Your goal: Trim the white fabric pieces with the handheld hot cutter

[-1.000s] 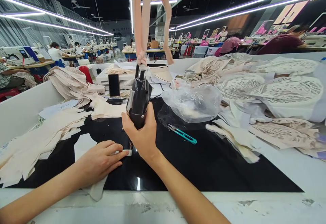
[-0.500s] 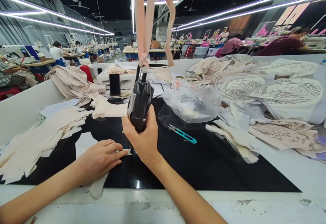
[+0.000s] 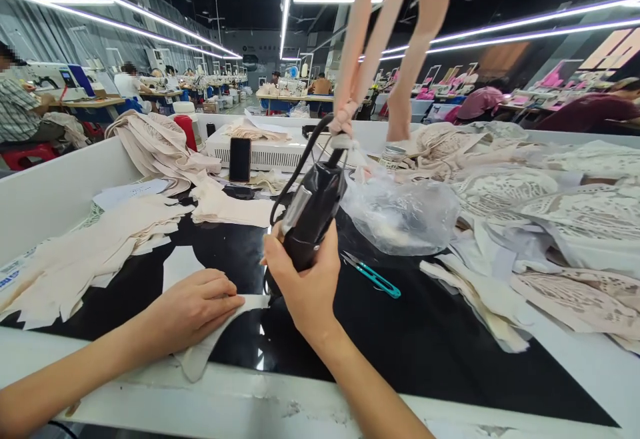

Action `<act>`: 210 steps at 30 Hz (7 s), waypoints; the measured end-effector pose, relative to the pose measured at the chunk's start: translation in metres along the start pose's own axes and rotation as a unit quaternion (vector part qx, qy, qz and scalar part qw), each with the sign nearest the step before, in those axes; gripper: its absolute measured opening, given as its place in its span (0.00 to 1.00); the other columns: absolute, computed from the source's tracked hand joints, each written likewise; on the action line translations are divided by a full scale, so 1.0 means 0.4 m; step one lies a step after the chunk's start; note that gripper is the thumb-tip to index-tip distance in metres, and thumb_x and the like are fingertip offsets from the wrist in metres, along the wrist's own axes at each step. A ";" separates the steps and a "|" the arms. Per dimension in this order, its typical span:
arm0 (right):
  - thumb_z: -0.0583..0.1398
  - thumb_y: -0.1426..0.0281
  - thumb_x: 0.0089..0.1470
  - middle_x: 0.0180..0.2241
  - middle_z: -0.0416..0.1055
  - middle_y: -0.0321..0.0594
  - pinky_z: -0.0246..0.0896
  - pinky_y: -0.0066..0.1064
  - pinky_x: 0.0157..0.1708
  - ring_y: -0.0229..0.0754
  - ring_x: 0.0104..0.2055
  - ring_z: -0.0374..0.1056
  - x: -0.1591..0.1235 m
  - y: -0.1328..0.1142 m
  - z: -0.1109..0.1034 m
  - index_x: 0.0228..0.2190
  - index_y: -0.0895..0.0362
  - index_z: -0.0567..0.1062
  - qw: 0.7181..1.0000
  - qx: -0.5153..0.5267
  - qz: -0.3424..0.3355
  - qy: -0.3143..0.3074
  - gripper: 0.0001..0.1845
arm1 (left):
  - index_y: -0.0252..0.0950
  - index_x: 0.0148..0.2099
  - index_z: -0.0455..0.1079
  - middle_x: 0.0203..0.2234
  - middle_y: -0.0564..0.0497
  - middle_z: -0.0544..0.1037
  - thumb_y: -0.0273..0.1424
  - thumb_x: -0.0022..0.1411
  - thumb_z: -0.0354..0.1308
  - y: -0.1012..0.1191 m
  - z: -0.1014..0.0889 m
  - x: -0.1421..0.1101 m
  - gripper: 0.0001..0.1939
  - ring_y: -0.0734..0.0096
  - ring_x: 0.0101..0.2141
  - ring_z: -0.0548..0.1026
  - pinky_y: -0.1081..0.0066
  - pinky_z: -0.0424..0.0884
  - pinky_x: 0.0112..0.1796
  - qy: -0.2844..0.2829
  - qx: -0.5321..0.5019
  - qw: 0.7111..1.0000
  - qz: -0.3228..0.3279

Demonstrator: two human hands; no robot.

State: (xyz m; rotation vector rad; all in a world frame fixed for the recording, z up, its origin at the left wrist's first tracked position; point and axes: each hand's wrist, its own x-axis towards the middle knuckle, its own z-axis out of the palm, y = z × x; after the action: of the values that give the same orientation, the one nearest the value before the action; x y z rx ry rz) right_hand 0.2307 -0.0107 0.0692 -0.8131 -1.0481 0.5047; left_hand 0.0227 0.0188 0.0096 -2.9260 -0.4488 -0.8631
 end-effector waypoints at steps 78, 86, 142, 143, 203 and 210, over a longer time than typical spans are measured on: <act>0.74 0.64 0.55 0.28 0.73 0.27 0.72 0.29 0.20 0.36 0.23 0.71 0.007 -0.005 0.024 0.40 0.50 0.70 1.000 0.006 0.001 0.013 0.19 | 0.35 0.48 0.78 0.43 0.48 0.84 0.17 0.75 0.60 0.010 0.029 -0.006 0.10 0.64 0.44 0.79 0.66 0.74 0.50 -0.029 -0.079 0.996 -0.027; 0.75 0.60 0.54 0.27 0.72 0.25 0.70 0.28 0.19 0.37 0.22 0.71 -0.010 -0.026 0.037 0.42 0.48 0.72 0.999 0.043 0.010 0.000 0.21 | 0.36 0.46 0.77 0.41 0.49 0.83 0.17 0.74 0.62 0.009 0.028 -0.005 0.09 0.65 0.44 0.79 0.66 0.75 0.49 -0.032 -0.082 0.996 -0.025; 0.75 0.62 0.58 0.31 0.78 0.28 0.76 0.30 0.25 0.37 0.24 0.73 -0.082 -0.045 0.024 0.49 0.48 0.74 0.999 0.043 -0.003 -0.011 0.22 | 0.36 0.44 0.70 0.46 0.45 0.78 0.10 0.65 0.50 0.077 -0.029 -0.017 0.18 0.60 0.45 0.78 0.64 0.79 0.48 -0.207 -0.027 0.967 -0.145; 0.76 0.61 0.58 0.31 0.78 0.28 0.75 0.29 0.24 0.36 0.23 0.73 -0.081 -0.045 0.026 0.48 0.47 0.74 0.999 0.043 -0.002 -0.011 0.22 | 0.36 0.44 0.70 0.46 0.46 0.78 0.09 0.65 0.49 0.078 -0.033 -0.015 0.18 0.60 0.45 0.78 0.64 0.79 0.47 -0.212 -0.024 0.967 -0.142; 0.75 0.59 0.54 0.28 0.73 0.26 0.70 0.30 0.22 0.37 0.23 0.69 -0.040 0.004 0.083 0.46 0.48 0.72 0.996 0.084 0.030 -0.020 0.24 | 0.34 0.65 0.70 0.57 0.33 0.80 0.48 0.72 0.71 0.177 0.015 -0.081 0.31 0.46 0.61 0.79 0.53 0.77 0.61 -0.079 0.116 0.984 -0.108; 0.76 0.60 0.54 0.28 0.74 0.27 0.69 0.29 0.21 0.38 0.23 0.71 -0.042 -0.007 0.085 0.46 0.48 0.74 0.994 0.105 0.035 -0.021 0.23 | 0.35 0.65 0.70 0.54 0.35 0.81 0.45 0.73 0.70 0.177 0.022 -0.082 0.28 0.47 0.60 0.79 0.52 0.77 0.61 -0.050 0.094 0.988 -0.115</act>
State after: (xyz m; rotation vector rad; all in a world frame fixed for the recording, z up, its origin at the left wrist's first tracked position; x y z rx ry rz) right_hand 0.1929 -0.0128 0.0708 -0.6570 -0.9895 0.6829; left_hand 0.0218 -0.0562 -0.0137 -2.7884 -0.8405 -0.6531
